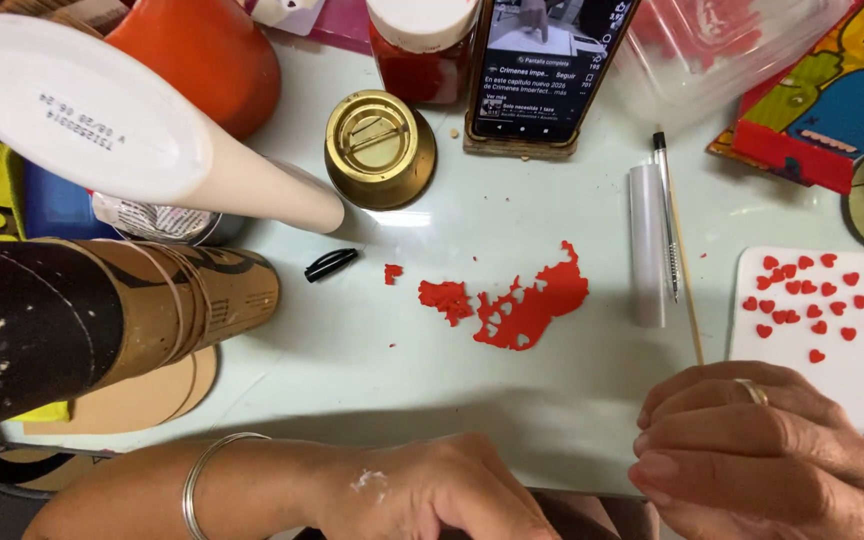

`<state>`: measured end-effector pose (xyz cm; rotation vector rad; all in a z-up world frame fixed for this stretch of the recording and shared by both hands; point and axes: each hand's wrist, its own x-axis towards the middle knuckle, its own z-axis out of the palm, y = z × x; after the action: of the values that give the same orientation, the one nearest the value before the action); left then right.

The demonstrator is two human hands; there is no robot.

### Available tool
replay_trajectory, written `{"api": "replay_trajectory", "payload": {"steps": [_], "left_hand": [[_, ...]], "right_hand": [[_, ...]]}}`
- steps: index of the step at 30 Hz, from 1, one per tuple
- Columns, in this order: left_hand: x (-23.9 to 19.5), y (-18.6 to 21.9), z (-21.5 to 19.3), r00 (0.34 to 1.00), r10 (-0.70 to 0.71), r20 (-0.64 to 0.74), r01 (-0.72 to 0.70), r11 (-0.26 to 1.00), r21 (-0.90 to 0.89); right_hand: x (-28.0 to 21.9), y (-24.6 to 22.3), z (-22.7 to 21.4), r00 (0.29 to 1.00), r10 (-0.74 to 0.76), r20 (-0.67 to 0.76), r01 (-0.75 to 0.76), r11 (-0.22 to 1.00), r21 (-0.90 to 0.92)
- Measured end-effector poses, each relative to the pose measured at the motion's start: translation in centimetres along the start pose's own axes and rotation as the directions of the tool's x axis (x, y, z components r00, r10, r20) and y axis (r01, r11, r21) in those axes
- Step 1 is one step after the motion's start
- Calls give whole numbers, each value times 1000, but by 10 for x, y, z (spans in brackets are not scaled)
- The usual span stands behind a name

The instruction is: Shaping small red clay hearts and placing them on a white board.

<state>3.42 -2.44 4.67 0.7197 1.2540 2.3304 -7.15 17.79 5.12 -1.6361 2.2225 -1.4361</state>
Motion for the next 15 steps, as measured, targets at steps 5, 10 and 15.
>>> {"api": "replay_trajectory", "payload": {"steps": [5,10,15], "left_hand": [[2,-12,-5,995,51,89,-52,999,12],[-2,-19,-6,991,64,121,-65,998,8],[-3,-20,-5,991,69,116,-71,997,11]], "right_hand": [[-2,1,-2,999,-33,-8,33,999,-7],[0,2,-3,998,-45,47,47,998,-37],[0,0,-1,999,-33,39,35,998,-51]]}}
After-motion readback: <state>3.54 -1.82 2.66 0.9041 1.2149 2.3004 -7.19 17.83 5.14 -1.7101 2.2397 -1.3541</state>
